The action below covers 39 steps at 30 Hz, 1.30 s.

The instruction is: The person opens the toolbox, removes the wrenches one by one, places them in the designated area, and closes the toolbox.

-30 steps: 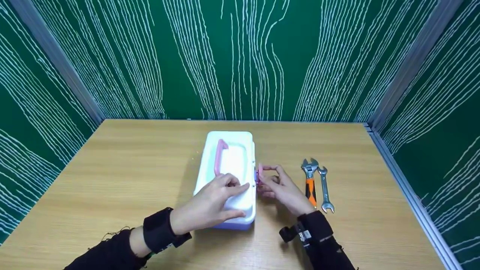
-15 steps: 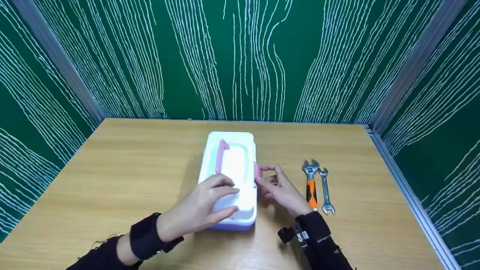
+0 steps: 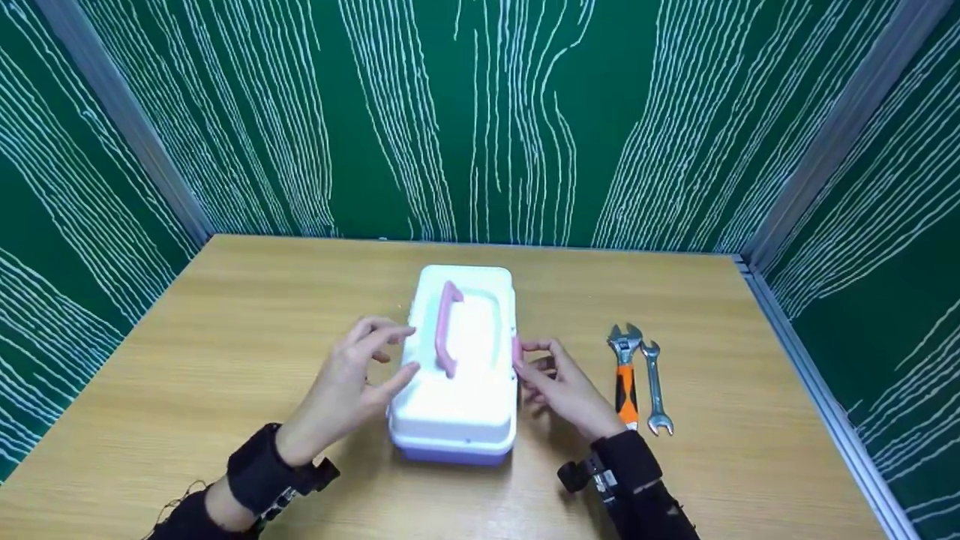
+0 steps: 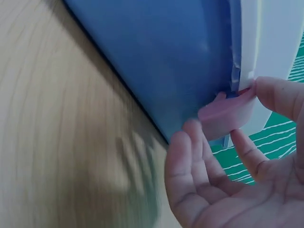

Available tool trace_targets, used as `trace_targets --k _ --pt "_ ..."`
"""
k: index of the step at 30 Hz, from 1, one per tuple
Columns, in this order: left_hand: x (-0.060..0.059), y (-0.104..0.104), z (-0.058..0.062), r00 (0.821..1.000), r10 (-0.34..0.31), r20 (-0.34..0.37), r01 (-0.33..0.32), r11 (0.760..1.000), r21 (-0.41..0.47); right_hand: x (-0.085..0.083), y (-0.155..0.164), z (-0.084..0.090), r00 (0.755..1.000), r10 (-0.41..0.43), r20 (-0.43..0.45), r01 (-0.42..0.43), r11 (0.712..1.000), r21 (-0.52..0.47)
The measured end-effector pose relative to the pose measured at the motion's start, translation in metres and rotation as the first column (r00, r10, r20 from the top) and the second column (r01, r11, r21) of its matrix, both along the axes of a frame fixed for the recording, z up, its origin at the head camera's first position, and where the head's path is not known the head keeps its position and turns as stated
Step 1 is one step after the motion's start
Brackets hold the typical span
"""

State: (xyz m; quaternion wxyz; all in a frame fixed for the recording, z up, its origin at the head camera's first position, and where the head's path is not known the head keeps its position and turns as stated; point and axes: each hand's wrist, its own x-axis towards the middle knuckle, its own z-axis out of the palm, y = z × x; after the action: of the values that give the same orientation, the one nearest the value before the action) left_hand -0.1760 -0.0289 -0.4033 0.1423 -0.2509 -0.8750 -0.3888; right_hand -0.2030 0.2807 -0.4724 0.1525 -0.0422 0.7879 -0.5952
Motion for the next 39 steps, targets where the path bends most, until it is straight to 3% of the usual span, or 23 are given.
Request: trace_targets --k 4,9,13,31,39 --pt "-0.004 -0.002 -0.014 0.996 0.022 0.086 -0.023 1.000 0.013 0.000 -0.003 0.000 0.999 -0.030 -0.039 0.030 0.999 0.011" --pt "-0.006 -0.003 -0.027 0.978 -0.026 0.209 0.007 0.996 0.094 -0.001 -0.005 0.000 0.997 -0.049 -0.059 0.051 0.998 0.028" --pt "-0.007 -0.005 -0.032 0.963 -0.060 0.263 0.016 0.986 0.166 -0.001 -0.007 0.002 0.996 -0.056 -0.064 0.059 0.997 0.043" --pt "0.000 -0.018 -0.035 0.961 -0.028 0.274 -0.033 0.976 0.215 -0.006 -0.021 -0.002 0.996 -0.036 -0.087 0.040 0.998 0.044" --pt "-0.001 -0.019 -0.037 0.962 -0.009 0.273 -0.041 0.983 0.179 -0.006 -0.024 -0.006 0.997 -0.040 -0.060 0.042 0.999 0.024"
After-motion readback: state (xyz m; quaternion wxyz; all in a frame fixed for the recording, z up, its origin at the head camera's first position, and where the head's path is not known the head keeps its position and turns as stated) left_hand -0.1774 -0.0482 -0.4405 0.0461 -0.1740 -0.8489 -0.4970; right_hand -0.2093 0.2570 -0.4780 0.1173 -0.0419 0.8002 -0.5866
